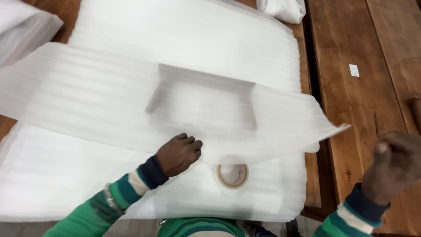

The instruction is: Wrapping small wooden stools with protective foam and securing with tape.

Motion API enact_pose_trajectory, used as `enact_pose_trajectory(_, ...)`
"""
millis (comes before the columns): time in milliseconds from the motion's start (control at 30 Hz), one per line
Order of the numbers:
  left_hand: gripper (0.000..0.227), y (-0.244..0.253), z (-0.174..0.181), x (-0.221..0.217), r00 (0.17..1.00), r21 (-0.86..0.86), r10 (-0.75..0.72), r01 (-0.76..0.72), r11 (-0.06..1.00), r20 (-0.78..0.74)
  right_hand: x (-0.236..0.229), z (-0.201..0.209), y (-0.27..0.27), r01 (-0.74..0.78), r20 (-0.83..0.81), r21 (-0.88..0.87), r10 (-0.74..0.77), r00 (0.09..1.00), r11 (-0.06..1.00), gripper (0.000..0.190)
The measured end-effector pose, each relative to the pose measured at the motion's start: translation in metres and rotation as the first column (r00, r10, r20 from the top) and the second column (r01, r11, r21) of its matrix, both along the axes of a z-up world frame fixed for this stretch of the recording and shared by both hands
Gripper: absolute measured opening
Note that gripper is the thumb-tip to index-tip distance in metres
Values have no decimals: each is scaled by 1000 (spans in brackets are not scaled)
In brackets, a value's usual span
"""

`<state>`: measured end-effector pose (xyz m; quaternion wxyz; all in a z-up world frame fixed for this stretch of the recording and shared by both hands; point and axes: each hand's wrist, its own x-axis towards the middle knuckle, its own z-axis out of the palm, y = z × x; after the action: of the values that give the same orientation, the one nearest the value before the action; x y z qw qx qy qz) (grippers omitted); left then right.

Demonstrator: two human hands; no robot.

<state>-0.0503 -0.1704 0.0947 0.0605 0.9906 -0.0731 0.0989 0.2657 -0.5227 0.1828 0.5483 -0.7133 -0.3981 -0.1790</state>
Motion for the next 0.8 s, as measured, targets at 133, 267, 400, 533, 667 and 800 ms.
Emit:
enact_pose_trajectory(133, 10, -3, -42, -2, 996, -47, 73, -71, 996, 50, -109, 7, 63, -550, -123, -392, 550, 826, 738, 21)
enact_pose_trajectory(267, 10, -3, -55, -1, 984, -112, 157, -147, 983, 85, -183, -43, 109, -385, -64, -846, 646, 761, 370, 59)
enact_pose_trajectory(400, 13, -4, -54, -4, 982, -169, 150, -129, 977, 118, -197, -76, 95, -238, -108, -929, 407, 907, 283, 52)
enact_pose_trajectory(533, 18, -4, -56, -6, 974, -211, 190, -162, 964, 120, -188, -60, 62, -422, -187, -781, 473, 861, 460, 47)
enact_pose_trajectory(667, 23, -11, -48, -9, 968, -247, 246, -225, 942, 54, -152, -18, 61, -461, -28, -549, 536, 844, 697, 52)
enact_pose_trajectory(800, 40, -27, -49, -12, 952, -267, 303, -280, 922, 48, -77, -4, 171, -239, 132, -532, 358, 924, 813, 52)
